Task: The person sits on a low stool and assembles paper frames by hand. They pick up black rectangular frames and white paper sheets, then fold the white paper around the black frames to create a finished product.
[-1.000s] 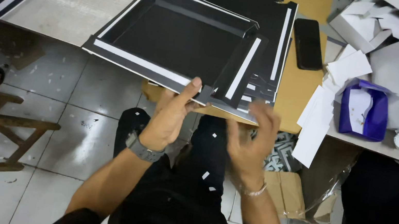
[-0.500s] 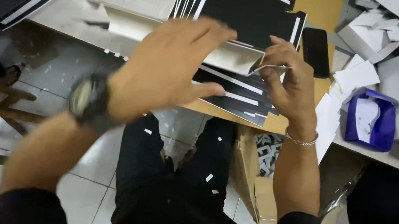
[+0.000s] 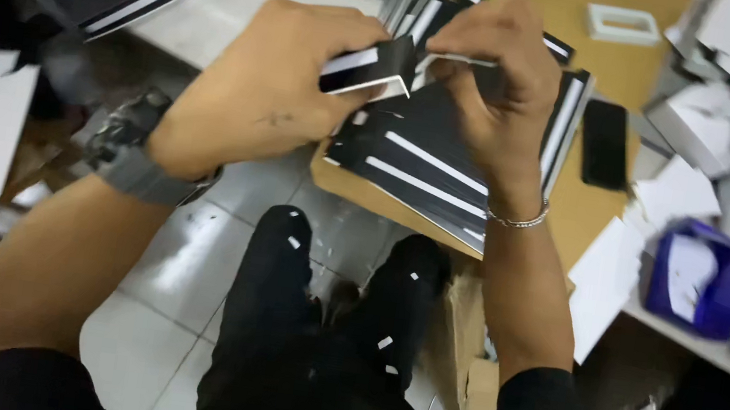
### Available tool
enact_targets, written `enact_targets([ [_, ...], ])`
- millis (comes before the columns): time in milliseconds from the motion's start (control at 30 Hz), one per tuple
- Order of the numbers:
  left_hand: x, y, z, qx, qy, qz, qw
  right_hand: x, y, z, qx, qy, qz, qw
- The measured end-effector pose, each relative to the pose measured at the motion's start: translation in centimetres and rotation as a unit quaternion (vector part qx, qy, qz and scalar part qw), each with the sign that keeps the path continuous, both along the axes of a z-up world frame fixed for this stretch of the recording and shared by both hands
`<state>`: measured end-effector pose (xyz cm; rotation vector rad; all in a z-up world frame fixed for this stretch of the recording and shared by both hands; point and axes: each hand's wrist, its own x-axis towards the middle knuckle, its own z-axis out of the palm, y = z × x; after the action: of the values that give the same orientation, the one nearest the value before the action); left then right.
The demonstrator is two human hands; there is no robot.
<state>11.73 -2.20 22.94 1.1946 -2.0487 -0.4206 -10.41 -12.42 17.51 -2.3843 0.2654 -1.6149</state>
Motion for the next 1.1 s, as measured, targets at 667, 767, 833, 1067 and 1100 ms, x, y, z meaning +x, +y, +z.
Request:
enact_targets([
  [667,2.1,19.3,-8.1,0.042,0.181,0.467,0.865,13.0,16.4,-5.1,0.004,0.037,0.109,0.993],
  [767,2.2,20.2,-8.8,0.015,0.205,0.460,0.864,14.4,17.6,-5.6,-0.011,0.031,0.113,0.993],
  [833,2.5,20.5,-9.3,-0.017,0.212,0.444,0.870,15.3,18.1,-6.1,-0.011,0.022,0.108,0.994],
  [1067,5.4,20.3,-12.7,-0.135,0.128,0.427,0.885,18.2,17.9,-7.9,0.016,0.027,0.079,0.996],
  [1100,5.6,20.2,-12.7,-0.134,0.139,0.419,0.887,18.4,17.8,-8.4,0.014,0.036,0.062,0.997],
])
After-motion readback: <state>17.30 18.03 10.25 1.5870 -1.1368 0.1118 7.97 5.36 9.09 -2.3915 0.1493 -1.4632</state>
